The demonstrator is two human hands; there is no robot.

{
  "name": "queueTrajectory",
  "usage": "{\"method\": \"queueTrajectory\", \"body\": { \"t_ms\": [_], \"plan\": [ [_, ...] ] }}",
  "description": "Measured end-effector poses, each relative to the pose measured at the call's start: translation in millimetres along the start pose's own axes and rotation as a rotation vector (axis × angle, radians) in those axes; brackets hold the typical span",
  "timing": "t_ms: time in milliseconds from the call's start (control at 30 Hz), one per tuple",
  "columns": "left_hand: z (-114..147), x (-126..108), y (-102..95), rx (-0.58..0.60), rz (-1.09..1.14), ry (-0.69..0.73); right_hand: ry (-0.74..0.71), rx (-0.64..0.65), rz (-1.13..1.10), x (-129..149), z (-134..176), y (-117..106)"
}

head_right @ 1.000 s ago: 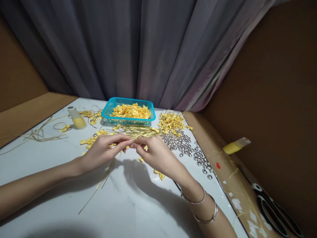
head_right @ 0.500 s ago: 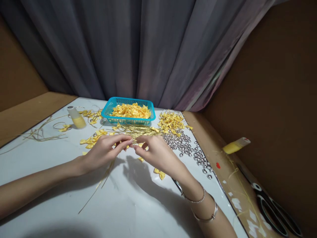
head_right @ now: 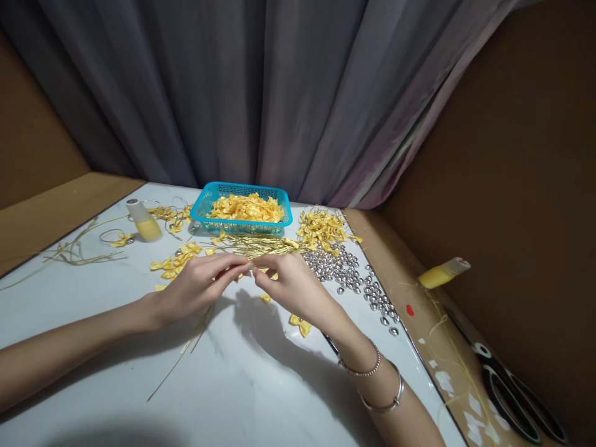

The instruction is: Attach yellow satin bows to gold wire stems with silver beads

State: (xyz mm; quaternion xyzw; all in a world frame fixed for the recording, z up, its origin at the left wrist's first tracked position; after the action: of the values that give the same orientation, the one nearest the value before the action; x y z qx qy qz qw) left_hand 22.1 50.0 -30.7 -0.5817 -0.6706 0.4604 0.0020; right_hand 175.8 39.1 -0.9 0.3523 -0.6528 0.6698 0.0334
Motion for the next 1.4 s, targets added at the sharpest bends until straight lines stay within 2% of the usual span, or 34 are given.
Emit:
{"method": "queueTrajectory", "body": {
  "t_ms": [200, 367, 467, 700, 933, 1100, 1400],
  "plan": [
    [1, 0, -0.3, -0.01, -0.056, 0.049, 0.009, -0.07, 0.056, 1, -2, 3],
    [-3, 3, -4.0, 0.044, 0.081, -0.171, -0.023, -0.168, 0.043, 1, 0, 4],
    [-6, 3, -6.7, 0.067, 0.15, -0.256, -0.104, -0.222, 0.125, 0, 2, 6],
    [-6, 9, -5.6, 0.11, 0.236, -0.347, -0.359, -0.339, 0.44, 4, 6, 9],
    [-6, 12, -7.3, 0.105, 0.265, -0.389, -0.462, -0.353, 0.61, 14, 9, 7],
    [-7, 14, -7.4, 0.119, 0.326, -0.442, -0.476, -0.312, 0.682, 14, 10, 9],
    [-12, 11, -7.8, 0.159, 0.479, -0.527, -0.504, -0.275, 0.628, 13, 9, 8]
  ]
}}
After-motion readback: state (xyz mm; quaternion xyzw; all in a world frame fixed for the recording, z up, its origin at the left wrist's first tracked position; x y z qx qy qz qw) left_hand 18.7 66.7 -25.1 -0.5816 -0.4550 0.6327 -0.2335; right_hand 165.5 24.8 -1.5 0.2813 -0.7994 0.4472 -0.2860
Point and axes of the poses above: each hand's wrist, its own z-axis away from the middle knuckle, its own y-axis out of the palm, x = y × z, the point moved 3 cm from there along -z, towards the middle knuckle, and after that the axes turned 6 degrees about z, right-handed, at the moved point
